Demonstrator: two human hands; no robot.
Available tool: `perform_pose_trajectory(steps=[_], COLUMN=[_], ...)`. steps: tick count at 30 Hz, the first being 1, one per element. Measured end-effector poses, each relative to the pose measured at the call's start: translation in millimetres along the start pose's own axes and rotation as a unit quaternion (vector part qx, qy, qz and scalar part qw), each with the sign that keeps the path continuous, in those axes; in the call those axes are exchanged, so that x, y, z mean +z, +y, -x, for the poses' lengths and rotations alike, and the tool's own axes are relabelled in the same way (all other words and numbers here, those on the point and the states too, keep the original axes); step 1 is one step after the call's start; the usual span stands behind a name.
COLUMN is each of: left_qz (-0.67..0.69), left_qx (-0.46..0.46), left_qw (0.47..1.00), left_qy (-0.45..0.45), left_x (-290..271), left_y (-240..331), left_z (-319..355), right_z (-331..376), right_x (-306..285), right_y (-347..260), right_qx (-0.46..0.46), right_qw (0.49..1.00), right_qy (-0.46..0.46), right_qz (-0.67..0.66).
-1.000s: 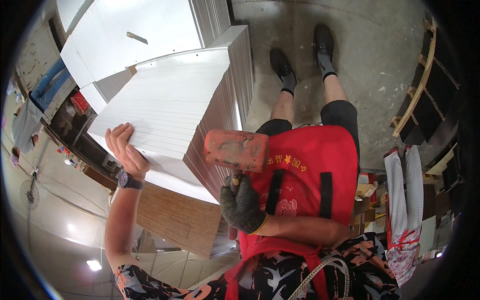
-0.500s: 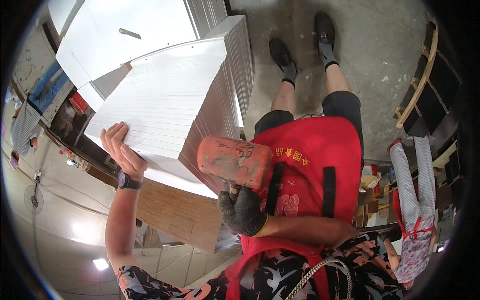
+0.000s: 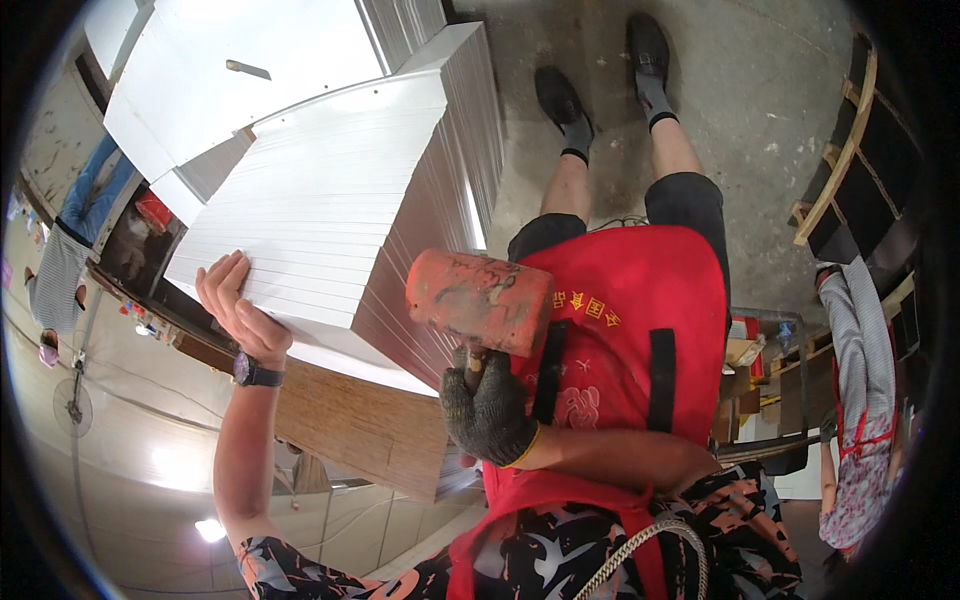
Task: The person uses a mallet to strike and secure white furniture panels together, moving between different assemblies on the workshop floor.
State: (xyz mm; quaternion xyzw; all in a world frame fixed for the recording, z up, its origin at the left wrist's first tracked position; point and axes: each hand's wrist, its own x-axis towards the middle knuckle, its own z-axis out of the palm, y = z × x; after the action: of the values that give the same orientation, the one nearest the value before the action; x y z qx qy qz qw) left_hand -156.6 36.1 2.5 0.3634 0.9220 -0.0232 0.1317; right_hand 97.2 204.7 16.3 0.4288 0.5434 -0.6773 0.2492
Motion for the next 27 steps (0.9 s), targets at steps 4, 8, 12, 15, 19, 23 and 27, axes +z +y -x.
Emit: perform_pose_trajectory(steps=[4,8,12,15,19,23,27], left_qz=[0.006,-0.002,-0.005,-0.004,-0.006,-0.009,-0.006], left_qx=[0.003,0.005,0.002,0.004,0.009,0.005,0.001], left_qw=[1.000,1.000,1.000,1.000,1.000,1.000,1.000], left_qy=[-0.002,-0.002,-0.005,-0.003,0.002,-0.002,-0.005], left_x=[1.3,1.2,0.8,0.3,2.6,-0.2,0.3], left_y=[-1.2,-3.7,-2.1,-1.5,-2.4,-2.1,1.5], left_z=[-0.6,1.8,0.6,1.2,1.2,1.1,-2.2], right_z=[-9.3,-7.6,-7.4,-12.1,-10.8,-8.9,-2.4], right_x=[1.5,11.8,0.7,-4.6,-5.5,14.6,7.4], right_y=[-0.9,6.2,1.0,-6.4,-7.6,17.5,15.8], right_qx=[-0.037,0.033,-0.067,0.013,-0.003,0.072,-0.025], right_qw=[0.999,0.996,0.995,1.000,0.999,0.992,0.998], right_qy=[-0.009,0.001,-0.028,-0.015,-0.039,-0.013,-0.011], right_qz=[0.002,-0.080,0.064,-0.012,0.004,-0.100,-0.057])
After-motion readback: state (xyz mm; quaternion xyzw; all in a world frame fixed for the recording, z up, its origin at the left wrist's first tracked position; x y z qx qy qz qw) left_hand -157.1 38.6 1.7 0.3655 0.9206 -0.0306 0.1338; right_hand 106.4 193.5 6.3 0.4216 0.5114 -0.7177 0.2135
